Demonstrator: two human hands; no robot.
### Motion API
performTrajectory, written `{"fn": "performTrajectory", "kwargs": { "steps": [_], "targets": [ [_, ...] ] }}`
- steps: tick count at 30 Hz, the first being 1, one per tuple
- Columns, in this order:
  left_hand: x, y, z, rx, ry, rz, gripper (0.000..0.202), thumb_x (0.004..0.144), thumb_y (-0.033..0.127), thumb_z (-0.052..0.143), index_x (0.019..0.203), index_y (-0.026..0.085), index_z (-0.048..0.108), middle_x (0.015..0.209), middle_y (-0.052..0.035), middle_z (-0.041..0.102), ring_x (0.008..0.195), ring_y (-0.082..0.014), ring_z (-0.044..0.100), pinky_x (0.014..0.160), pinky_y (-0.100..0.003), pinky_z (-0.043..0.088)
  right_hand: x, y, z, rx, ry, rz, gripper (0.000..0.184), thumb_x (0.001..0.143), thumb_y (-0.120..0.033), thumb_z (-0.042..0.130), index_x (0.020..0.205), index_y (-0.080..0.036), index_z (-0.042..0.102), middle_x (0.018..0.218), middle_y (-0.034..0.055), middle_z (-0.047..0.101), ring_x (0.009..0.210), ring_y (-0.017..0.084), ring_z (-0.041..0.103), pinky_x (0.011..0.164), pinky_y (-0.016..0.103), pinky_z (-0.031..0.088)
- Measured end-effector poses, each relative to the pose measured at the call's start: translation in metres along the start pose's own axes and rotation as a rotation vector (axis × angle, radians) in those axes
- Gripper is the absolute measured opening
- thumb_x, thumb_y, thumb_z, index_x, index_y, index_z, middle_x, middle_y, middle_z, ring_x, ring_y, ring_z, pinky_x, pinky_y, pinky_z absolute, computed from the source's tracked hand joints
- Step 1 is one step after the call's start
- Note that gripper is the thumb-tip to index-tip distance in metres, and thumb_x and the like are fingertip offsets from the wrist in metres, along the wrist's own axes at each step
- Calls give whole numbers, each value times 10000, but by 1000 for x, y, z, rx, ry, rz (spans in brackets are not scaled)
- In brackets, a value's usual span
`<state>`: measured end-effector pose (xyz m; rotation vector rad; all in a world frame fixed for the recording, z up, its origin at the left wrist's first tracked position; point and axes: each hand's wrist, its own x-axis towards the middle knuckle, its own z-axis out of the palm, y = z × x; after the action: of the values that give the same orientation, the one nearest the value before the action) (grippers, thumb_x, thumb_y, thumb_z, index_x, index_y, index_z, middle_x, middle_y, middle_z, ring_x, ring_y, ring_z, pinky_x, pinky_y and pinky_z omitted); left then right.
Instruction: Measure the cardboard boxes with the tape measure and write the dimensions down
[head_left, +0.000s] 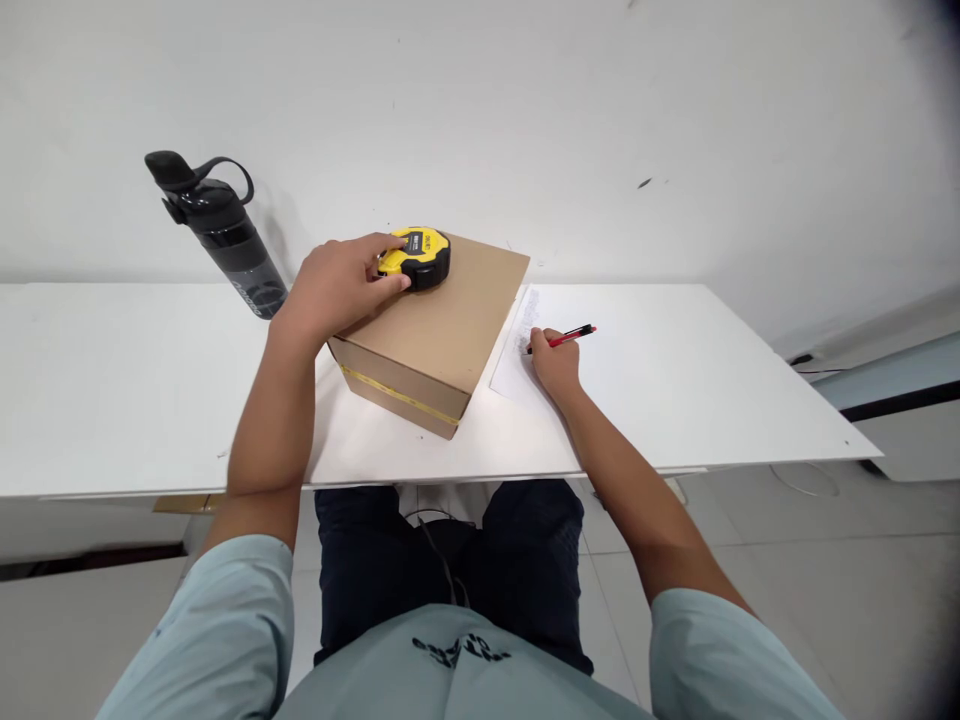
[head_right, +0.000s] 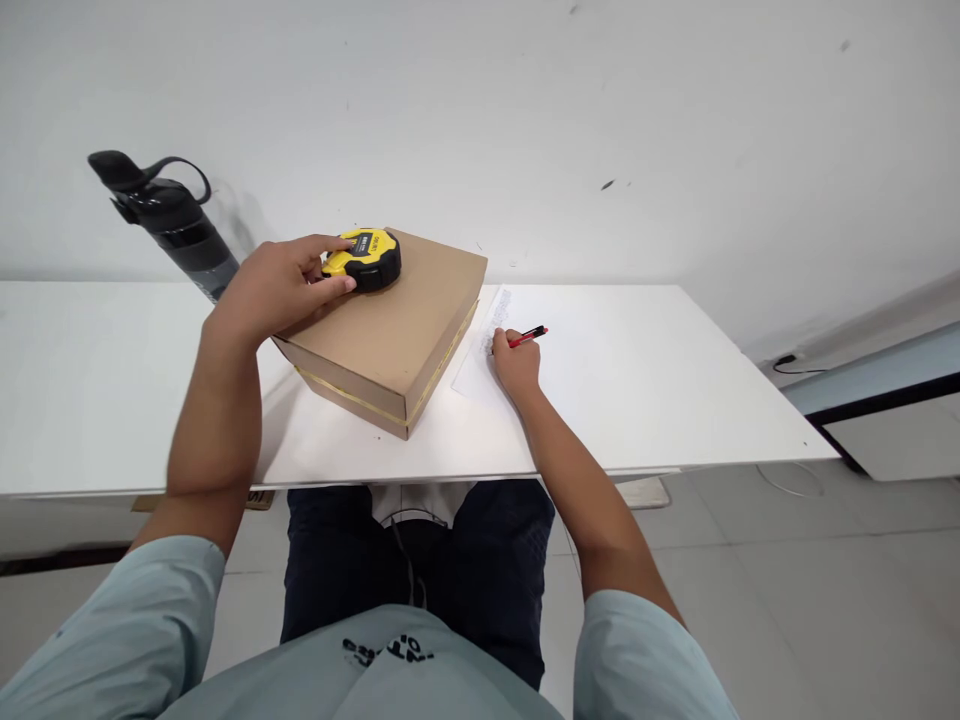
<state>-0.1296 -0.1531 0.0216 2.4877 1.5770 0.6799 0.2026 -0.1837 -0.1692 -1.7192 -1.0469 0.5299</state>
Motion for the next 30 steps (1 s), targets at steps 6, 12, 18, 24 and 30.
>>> {"fn": "performTrajectory", "kwargs": {
  "steps": [6, 12, 18, 24, 30],
  "targets": [
    [1, -6, 1, -69, -12, 9, 561, 939, 490, 702, 1470, 311, 734, 926, -39, 748, 876, -251, 672, 814, -353, 462, 0, -1, 0, -3, -24, 0, 371, 879, -508, 579, 625, -237, 581, 607, -3, 556, 673, 181, 510, 744, 360, 456],
    [-1, -7, 1, -149, -9, -9, 531, 933, 469, 727, 1444, 332, 767, 970, -32, 775, 847, -222, 655, 843, -355, 480, 0, -3, 0, -20, -15, -7, 393, 902, -524, 539, 627, -244, 561, 619, 1, 563, 678, 182, 517, 740, 356, 445],
    [0, -8, 0, -149, -12, -4, 571, 932, 475, 720, 1480, 318, 749, 954, -28, 771, 855, -220, 649, 849, -352, 479, 1, 0, 2, -31, 11, -16, 416, 912, -550, 531, 620, -254, 534, 634, 19, 592, 700, 196, 530, 720, 357, 450],
    [0, -7, -1, -150, -31, -17, 609, 939, 491, 712, 1520, 309, 717, 984, -34, 774, 889, -227, 653, 864, -346, 482, 2, -1, 0, -59, 21, -10, 411, 915, -543, 517, 617, -261, 516, 618, 10, 560, 705, 199, 522, 728, 360, 440],
    [-1, -7, -2, -141, -37, -14, 622, 942, 508, 701, 1528, 302, 709, 984, -40, 775, 895, -231, 654, 864, -340, 483, 2, 0, -1, -70, -11, -13, 409, 908, -535, 526, 610, -256, 532, 635, 19, 587, 710, 199, 533, 720, 352, 441]
  ]
}}
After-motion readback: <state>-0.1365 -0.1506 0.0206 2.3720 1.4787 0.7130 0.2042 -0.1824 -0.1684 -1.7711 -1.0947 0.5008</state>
